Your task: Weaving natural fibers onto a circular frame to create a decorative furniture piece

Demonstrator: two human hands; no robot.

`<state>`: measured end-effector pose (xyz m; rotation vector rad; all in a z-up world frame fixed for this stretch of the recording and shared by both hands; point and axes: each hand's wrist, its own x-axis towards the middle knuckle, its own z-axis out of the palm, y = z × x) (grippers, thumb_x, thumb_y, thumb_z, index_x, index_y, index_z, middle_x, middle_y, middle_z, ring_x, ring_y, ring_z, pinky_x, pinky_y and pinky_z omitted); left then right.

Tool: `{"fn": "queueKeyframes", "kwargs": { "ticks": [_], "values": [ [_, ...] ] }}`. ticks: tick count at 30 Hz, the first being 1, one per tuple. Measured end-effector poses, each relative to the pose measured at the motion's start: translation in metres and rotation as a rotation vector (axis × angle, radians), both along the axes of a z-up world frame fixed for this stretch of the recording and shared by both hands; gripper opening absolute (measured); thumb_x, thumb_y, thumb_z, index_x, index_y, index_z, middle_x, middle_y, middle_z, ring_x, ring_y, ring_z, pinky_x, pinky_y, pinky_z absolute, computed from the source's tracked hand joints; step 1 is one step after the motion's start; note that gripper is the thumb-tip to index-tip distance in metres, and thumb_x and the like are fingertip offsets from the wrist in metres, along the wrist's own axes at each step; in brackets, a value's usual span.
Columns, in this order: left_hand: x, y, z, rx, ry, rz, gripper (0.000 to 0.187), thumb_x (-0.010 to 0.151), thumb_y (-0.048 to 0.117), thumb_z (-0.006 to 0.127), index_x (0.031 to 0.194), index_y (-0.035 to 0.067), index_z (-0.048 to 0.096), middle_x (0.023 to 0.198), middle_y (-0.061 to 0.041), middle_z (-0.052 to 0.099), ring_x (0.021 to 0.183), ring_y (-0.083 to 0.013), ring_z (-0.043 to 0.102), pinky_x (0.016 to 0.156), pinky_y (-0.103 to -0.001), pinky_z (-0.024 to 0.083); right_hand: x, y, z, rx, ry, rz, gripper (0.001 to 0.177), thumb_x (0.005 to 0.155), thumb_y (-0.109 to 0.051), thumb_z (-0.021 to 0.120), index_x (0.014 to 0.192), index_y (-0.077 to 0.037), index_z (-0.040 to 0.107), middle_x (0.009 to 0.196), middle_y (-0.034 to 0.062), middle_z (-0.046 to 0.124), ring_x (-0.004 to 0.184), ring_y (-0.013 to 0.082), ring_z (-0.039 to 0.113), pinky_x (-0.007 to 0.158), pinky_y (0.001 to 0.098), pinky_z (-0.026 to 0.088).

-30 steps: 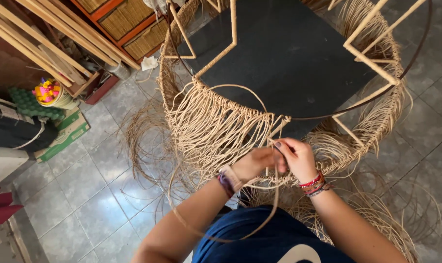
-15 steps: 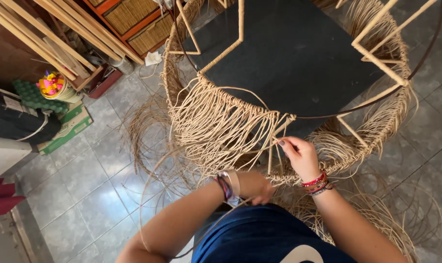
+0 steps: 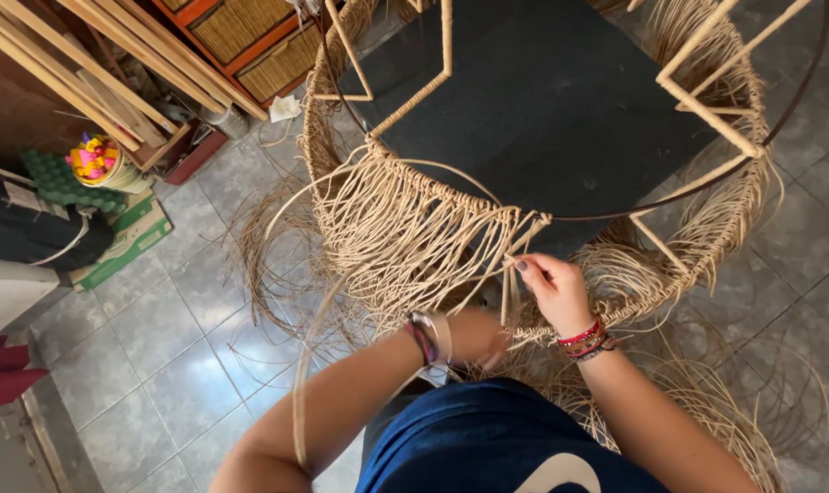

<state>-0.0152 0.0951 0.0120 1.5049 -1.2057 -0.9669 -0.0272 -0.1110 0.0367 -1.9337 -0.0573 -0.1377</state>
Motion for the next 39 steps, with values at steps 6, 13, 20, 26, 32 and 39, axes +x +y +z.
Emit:
{"fn": "queueKeyframes", "kwargs": {
  "ticks": [6,13,20,26,32,39],
  "values": [
    [0.004,-0.021,-0.020,-0.197,0.645,0.713,0.021,0.109,0.014,0.051,0.120,0.000,0.063,0.106,-0.016,0.074,0.091,-0.0262,0.077,0.060,-0.020,0.053,0.004,-0.003,-0.004,-0.036,-0.038,0.031,0.014,0.098,-0.009,0.068,0.099,-0.007,0.081,0.064,0.0120,0.072,0.061,0.0166,0.066,0.062,0.0357,0.054],
    [0.002,-0.020,0.028,-0.055,0.386,0.819,0.023,0.106,0.027,0.054,0.108,0.014,0.072,0.085,-0.005,0.074,0.086,-0.0191,0.074,0.077,-0.026,0.056,0.007,0.002,0.001,0.045,-0.002,0.034,0.015,0.098,-0.009,0.065,0.099,-0.006,0.080,0.051,0.0054,0.061,0.054,0.0103,0.056,0.060,0.0277,0.051],
    [-0.014,-0.006,-0.053,-0.126,0.342,-0.079,0.055,0.107,0.043,0.042,0.073,0.019,0.079,0.079,0.000,0.075,0.081,-0.0204,0.073,0.089,-0.032,0.054,0.004,0.003,0.003,0.015,0.009,0.012,0.014,0.098,-0.011,0.067,0.100,-0.008,0.081,0.055,0.0057,0.065,0.059,0.0096,0.058,0.061,0.0277,0.052],
    [-0.020,-0.015,-0.074,-0.110,0.465,0.582,0.033,0.101,0.011,0.046,0.095,0.007,0.078,0.077,-0.009,0.072,0.076,-0.0186,0.069,0.077,-0.030,0.056,0.001,0.003,-0.001,-0.006,-0.006,0.013,0.014,0.099,-0.010,0.067,0.101,-0.008,0.081,0.067,0.0096,0.071,0.070,0.0151,0.066,0.067,0.0322,0.054],
    [0.027,-0.015,-0.002,0.004,0.337,0.346,0.034,0.097,0.007,0.041,0.089,0.004,0.074,0.065,-0.011,0.067,0.062,-0.0224,0.064,0.064,-0.035,0.055,0.007,0.002,-0.009,0.026,-0.005,0.018,0.015,0.099,-0.010,0.067,0.101,-0.008,0.081,0.063,0.0086,0.070,0.066,0.0110,0.063,0.066,0.0314,0.053],
    [0.020,0.001,0.013,0.331,0.205,0.168,0.017,0.074,0.015,0.061,0.084,0.010,0.075,0.069,-0.010,0.072,0.074,-0.0271,0.073,0.073,-0.033,0.055,0.001,0.015,0.023,0.044,0.030,0.014,0.015,0.098,-0.013,0.068,0.101,-0.011,0.082,0.059,0.0069,0.069,0.063,0.0088,0.059,0.063,0.0299,0.054]
  ]
}}
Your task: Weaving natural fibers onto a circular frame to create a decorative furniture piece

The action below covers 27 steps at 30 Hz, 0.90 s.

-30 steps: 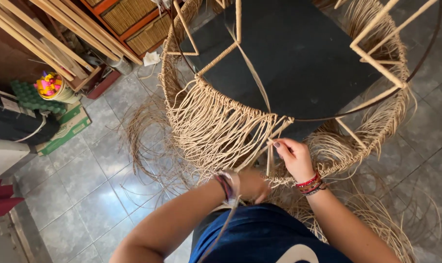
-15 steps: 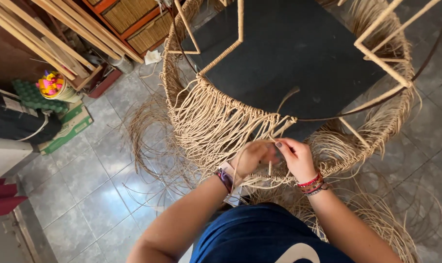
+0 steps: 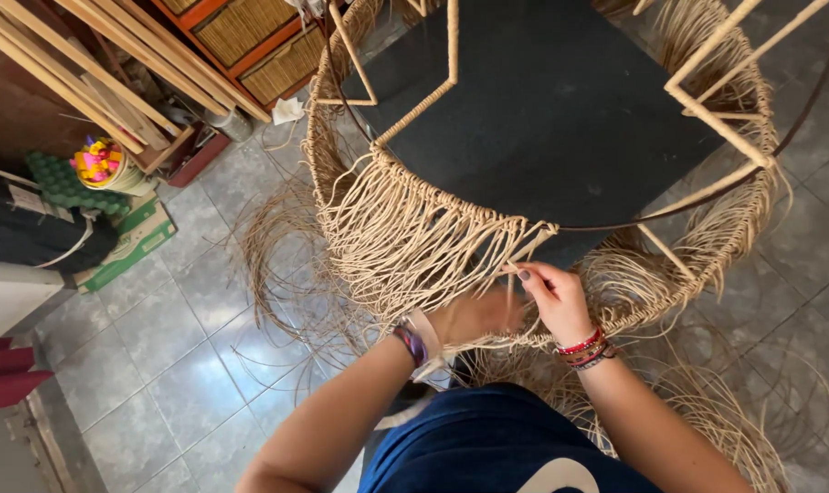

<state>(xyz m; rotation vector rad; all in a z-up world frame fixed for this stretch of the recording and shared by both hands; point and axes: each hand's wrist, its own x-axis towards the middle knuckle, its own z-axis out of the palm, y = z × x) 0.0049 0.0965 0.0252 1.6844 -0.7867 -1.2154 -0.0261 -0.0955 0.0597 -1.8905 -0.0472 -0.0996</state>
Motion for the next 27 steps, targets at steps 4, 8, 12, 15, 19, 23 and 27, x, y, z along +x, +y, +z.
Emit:
{"fn": "queueKeyframes", "kwargs": {
  "ticks": [4,8,12,15,19,23,27],
  "values": [
    [-0.002,-0.021,-0.048,0.060,-0.147,0.296,0.022,0.060,0.020,0.077,0.080,0.011,0.072,0.076,-0.013,0.072,0.082,-0.0340,0.071,0.074,-0.040,0.051,0.002,-0.007,-0.020,0.014,0.005,-0.006,0.015,0.099,-0.012,0.067,0.100,-0.008,0.082,0.061,0.0076,0.069,0.067,0.0075,0.057,0.065,0.0302,0.054],
    [-0.024,-0.014,-0.011,0.173,-0.644,0.556,0.029,0.102,0.044,0.050,0.130,0.035,0.052,0.091,-0.006,0.073,0.086,-0.0317,0.075,0.071,-0.044,0.060,0.012,-0.003,-0.020,0.114,0.004,0.052,0.017,0.095,-0.002,0.064,0.101,-0.002,0.079,0.072,0.0118,0.071,0.079,0.0127,0.060,0.074,0.0351,0.055],
    [-0.017,-0.017,0.014,-0.134,-0.705,0.935,0.026,0.104,0.024,0.047,0.125,0.027,0.062,0.095,-0.010,0.070,0.090,-0.0403,0.071,0.078,-0.049,0.057,0.017,0.015,-0.011,0.266,0.035,0.105,0.017,0.098,-0.007,0.062,0.094,-0.003,0.078,0.061,0.0020,0.061,0.068,0.0091,0.052,0.064,0.0292,0.052],
    [0.011,-0.031,-0.019,-0.303,-1.023,0.929,0.022,0.106,0.030,0.049,0.094,0.020,0.066,0.078,0.000,0.057,0.079,-0.0282,0.063,0.079,-0.037,0.054,0.007,0.012,-0.019,0.352,0.013,0.081,0.025,0.103,-0.009,0.052,0.094,-0.002,0.073,0.051,-0.0024,0.052,0.053,0.0043,0.047,0.050,0.0196,0.042],
    [0.039,-0.052,0.024,-0.345,-1.081,0.950,0.023,0.106,0.029,0.050,0.093,0.017,0.066,0.078,-0.002,0.054,0.080,-0.0284,0.057,0.076,-0.039,0.051,-0.004,0.009,-0.018,0.546,-0.049,0.051,0.026,0.108,-0.015,0.042,0.116,-0.001,0.062,0.052,-0.0061,0.039,0.043,0.0022,0.038,0.043,0.0177,0.036],
    [0.081,-0.056,0.034,-0.075,-1.176,0.999,0.016,0.101,0.023,0.054,0.090,0.017,0.064,0.074,-0.005,0.054,0.071,-0.0319,0.058,0.067,-0.046,0.049,-0.016,0.000,-0.028,0.431,-0.014,-0.024,0.025,0.107,-0.011,0.039,0.128,-0.004,0.050,0.052,-0.0119,0.036,0.038,-0.0021,0.038,0.036,0.0131,0.033],
    [0.101,-0.062,0.052,0.084,-1.114,1.072,0.024,0.104,0.042,0.050,0.092,0.026,0.063,0.073,0.000,0.057,0.065,-0.0304,0.064,0.067,-0.042,0.054,-0.032,-0.008,-0.039,0.344,0.009,-0.025,0.025,0.103,-0.006,0.044,0.116,0.003,0.063,0.048,-0.0049,0.047,0.034,0.0017,0.045,0.035,0.0154,0.038]
  ]
}}
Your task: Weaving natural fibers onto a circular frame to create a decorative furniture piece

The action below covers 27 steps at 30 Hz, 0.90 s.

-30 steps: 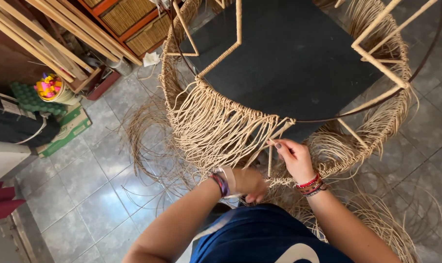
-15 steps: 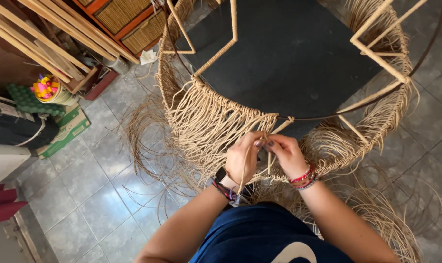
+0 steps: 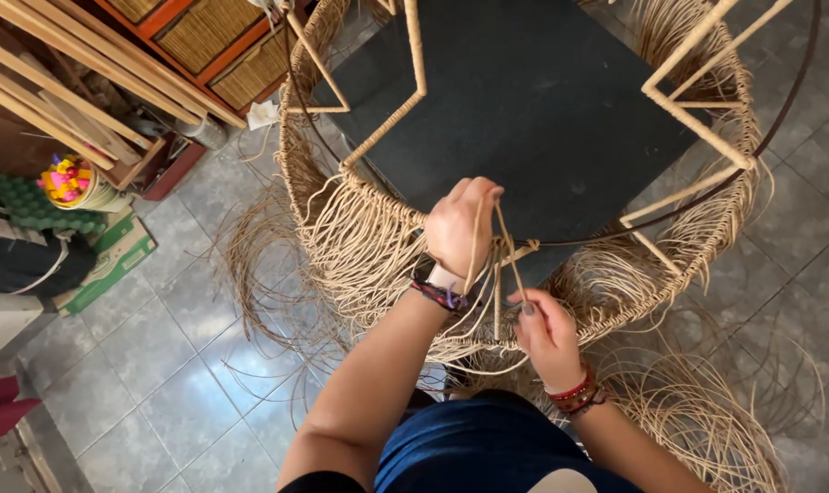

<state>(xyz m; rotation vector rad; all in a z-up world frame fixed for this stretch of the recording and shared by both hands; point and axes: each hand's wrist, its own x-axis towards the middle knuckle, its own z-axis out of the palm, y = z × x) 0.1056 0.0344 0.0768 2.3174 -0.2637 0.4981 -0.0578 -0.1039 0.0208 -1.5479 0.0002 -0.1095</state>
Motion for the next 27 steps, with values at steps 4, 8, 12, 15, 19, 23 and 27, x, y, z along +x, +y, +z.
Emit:
{"fn": "queueKeyframes", "kwargs": {
  "ticks": [4,8,12,15,19,23,27],
  "values": [
    [0.019,-0.007,0.008,-0.093,0.043,0.027,0.022,0.106,0.038,0.048,0.093,0.026,0.061,0.074,-0.003,0.059,0.069,-0.0346,0.067,0.066,-0.047,0.055,0.002,-0.004,-0.014,-0.049,-0.046,-0.041,0.026,0.104,-0.005,0.043,0.111,0.006,0.066,0.048,-0.0049,0.043,0.035,0.0011,0.044,0.038,0.0162,0.037],
    [0.012,-0.013,0.045,-0.503,0.278,-0.016,0.033,0.107,0.037,0.044,0.078,0.024,0.055,0.062,0.003,0.063,0.063,-0.0206,0.069,0.062,-0.033,0.055,0.004,-0.006,-0.033,-0.082,0.012,-0.031,0.025,0.101,0.000,0.045,0.109,0.002,0.069,0.046,-0.0028,0.047,0.037,0.0013,0.046,0.039,0.0147,0.037],
    [0.013,-0.039,0.048,-1.712,0.600,-0.088,0.050,0.107,0.041,0.040,0.062,0.023,0.027,0.054,0.011,0.014,0.038,-0.0042,0.014,0.035,-0.017,0.016,0.011,-0.010,-0.039,-0.089,0.018,-0.059,0.024,0.102,-0.002,0.046,0.100,0.000,0.070,0.044,0.0027,0.050,0.037,0.0002,0.044,0.039,0.0163,0.038],
    [0.025,-0.044,0.044,-1.926,0.615,-0.053,0.054,0.106,0.048,0.039,0.061,0.025,0.022,0.054,0.012,0.009,0.038,-0.0043,0.010,0.033,-0.019,0.012,0.010,-0.014,-0.059,-0.180,0.024,-0.097,0.022,0.102,-0.002,0.049,0.098,-0.002,0.071,0.049,0.0007,0.053,0.040,0.0026,0.041,0.042,0.0180,0.036],
    [0.043,-0.038,0.026,-2.023,0.590,-0.006,0.053,0.106,0.048,0.038,0.063,0.025,0.019,0.055,0.011,0.008,0.038,-0.0056,0.010,0.035,-0.020,0.012,-0.005,-0.011,-0.085,-0.279,0.097,-0.082,0.021,0.097,-0.002,0.050,0.099,-0.005,0.071,0.058,0.0083,0.060,0.045,0.0119,0.051,0.048,0.0266,0.044],
    [0.016,-0.033,0.055,-1.805,0.393,-0.176,0.057,0.110,0.040,0.038,0.057,0.021,0.028,0.050,0.005,0.018,0.040,-0.0084,0.019,0.038,-0.020,0.016,0.002,-0.008,-0.059,-0.269,0.037,-0.071,0.024,0.103,-0.013,0.050,0.091,-0.008,0.070,0.051,0.0042,0.059,0.040,0.0090,0.044,0.044,0.0223,0.040],
    [-0.076,0.012,0.049,-0.598,0.286,-0.481,0.052,0.111,0.031,0.022,0.075,0.017,0.056,0.092,-0.002,0.072,0.084,-0.0167,0.058,0.096,-0.045,0.036,-0.016,-0.007,-0.048,-0.184,0.202,0.197,0.024,0.100,-0.004,0.040,0.093,-0.013,0.062,0.077,-0.0012,0.061,0.052,0.0071,0.039,0.047,0.0207,0.034]
  ]
}}
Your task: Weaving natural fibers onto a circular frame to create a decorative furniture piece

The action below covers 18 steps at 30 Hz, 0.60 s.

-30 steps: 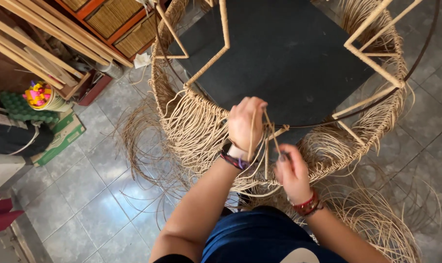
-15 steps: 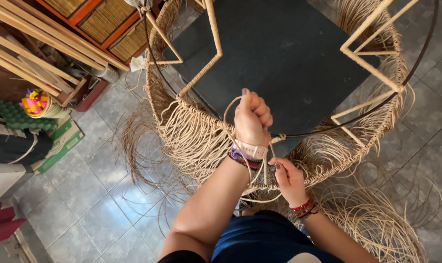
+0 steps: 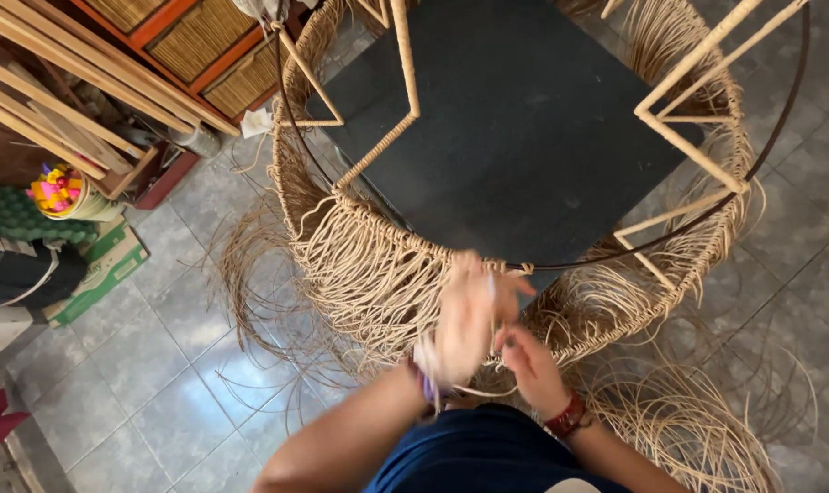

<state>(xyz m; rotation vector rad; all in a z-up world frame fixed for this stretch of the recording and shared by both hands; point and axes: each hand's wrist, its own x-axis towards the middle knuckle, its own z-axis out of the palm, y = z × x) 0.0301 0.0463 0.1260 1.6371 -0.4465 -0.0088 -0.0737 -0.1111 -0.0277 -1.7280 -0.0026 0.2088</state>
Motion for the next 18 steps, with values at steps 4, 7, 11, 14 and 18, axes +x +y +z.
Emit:
{"fn": "queueKeyframes", "kwargs": {
  "ticks": [4,7,11,14,18],
  "values": [
    [-0.048,-0.006,-0.041,-0.020,-0.058,-0.056,0.057,0.111,0.036,0.032,0.066,0.014,0.060,0.089,-0.006,0.073,0.131,-0.0268,0.062,0.115,-0.049,0.039,0.005,0.004,0.030,-0.252,0.062,0.145,0.047,0.100,-0.047,0.040,0.098,-0.010,0.070,0.082,0.0114,0.076,0.067,0.0248,0.073,0.060,0.0363,0.056],
    [-0.043,-0.009,-0.054,-0.208,0.106,-0.085,0.056,0.112,0.041,0.028,0.064,0.015,0.039,0.065,-0.001,0.043,0.069,-0.0185,0.044,0.073,-0.035,0.042,0.032,0.000,0.089,-0.251,-0.100,0.405,0.026,0.105,-0.024,0.039,0.107,-0.004,0.056,0.104,0.0160,0.063,0.095,0.0273,0.064,0.088,0.0375,0.053],
    [-0.031,-0.004,-0.135,0.170,-0.232,-0.200,0.037,0.110,0.029,0.039,0.083,0.011,0.057,0.074,-0.006,0.057,0.074,-0.0243,0.057,0.073,-0.037,0.052,0.064,-0.033,0.133,-1.081,-0.279,0.231,0.015,0.095,-0.016,0.060,0.106,-0.015,0.069,0.093,0.0067,0.071,0.080,0.0242,0.070,0.073,0.0373,0.056],
    [-0.029,-0.004,-0.187,0.386,-0.252,-0.228,0.011,0.102,0.026,0.054,0.101,0.020,0.063,0.095,-0.005,0.064,0.090,-0.0282,0.070,0.076,-0.036,0.058,0.097,-0.033,0.122,-1.178,-0.629,0.033,0.025,0.097,-0.030,0.064,0.121,-0.027,0.072,0.108,-0.0001,0.070,0.103,0.0231,0.066,0.088,0.0396,0.050],
    [-0.026,0.015,-0.183,0.495,-0.315,-0.214,0.022,0.102,0.004,0.050,0.099,0.017,0.068,0.091,-0.003,0.071,0.103,-0.0233,0.070,0.091,-0.029,0.054,0.130,-0.029,0.076,-1.106,-0.769,0.198,0.021,0.097,-0.025,0.064,0.115,-0.024,0.074,0.092,-0.0037,0.072,0.099,0.0170,0.068,0.088,0.0331,0.051]
  ]
}}
